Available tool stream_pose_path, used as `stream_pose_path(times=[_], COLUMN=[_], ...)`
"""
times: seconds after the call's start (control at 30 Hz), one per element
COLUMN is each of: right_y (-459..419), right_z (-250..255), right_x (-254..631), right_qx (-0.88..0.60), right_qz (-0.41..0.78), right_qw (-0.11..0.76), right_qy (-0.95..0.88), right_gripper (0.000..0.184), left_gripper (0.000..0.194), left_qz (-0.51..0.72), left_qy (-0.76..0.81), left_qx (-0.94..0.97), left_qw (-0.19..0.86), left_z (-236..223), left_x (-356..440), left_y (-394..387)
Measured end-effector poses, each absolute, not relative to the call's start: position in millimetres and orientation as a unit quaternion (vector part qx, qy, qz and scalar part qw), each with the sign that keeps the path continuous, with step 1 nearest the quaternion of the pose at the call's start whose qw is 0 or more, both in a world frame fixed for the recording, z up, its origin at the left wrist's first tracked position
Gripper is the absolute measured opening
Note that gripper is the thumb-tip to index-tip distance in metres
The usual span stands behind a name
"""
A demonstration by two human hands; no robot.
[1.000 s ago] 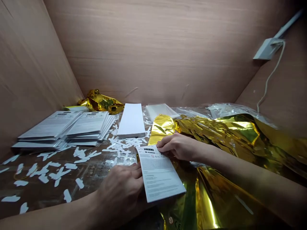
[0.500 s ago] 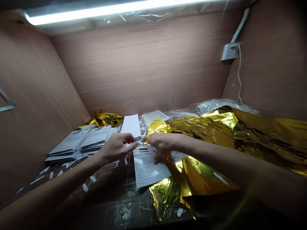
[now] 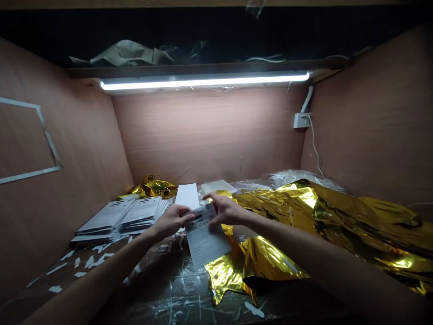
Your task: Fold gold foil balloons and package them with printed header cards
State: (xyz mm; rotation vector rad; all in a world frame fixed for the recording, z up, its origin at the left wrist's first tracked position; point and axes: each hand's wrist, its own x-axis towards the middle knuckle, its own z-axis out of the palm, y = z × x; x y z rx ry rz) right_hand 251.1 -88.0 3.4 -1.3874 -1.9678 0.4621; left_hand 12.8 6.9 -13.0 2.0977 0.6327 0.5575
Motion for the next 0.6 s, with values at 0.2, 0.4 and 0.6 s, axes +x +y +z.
stream_pose_path(times=[0.2,0.4,0.6], right_y=[-112,-132,-122], right_z=[0,-19,-29], right_x=[247,227,242], right_qx=[-0.465,-0.446,-0.434], right_qz=[0.392,0.366,0.355], right_qw=[0.505,0.582,0.552], right_qy=[-0.613,-0.573,-0.617], right_gripper=[0.044,0.057,0.045], left_gripper=[0.047,0.036,0.02], left_qz=[0.464,0.508,0.414], left_qy=[0.237,0.21,0.217], left_qx=[0.701,0.629,0.675], left_qw=[0.486,0.55,0.571], left_z=[-8,-10,9], left_x=[7,10,-4], left_y=[11,-4,-9])
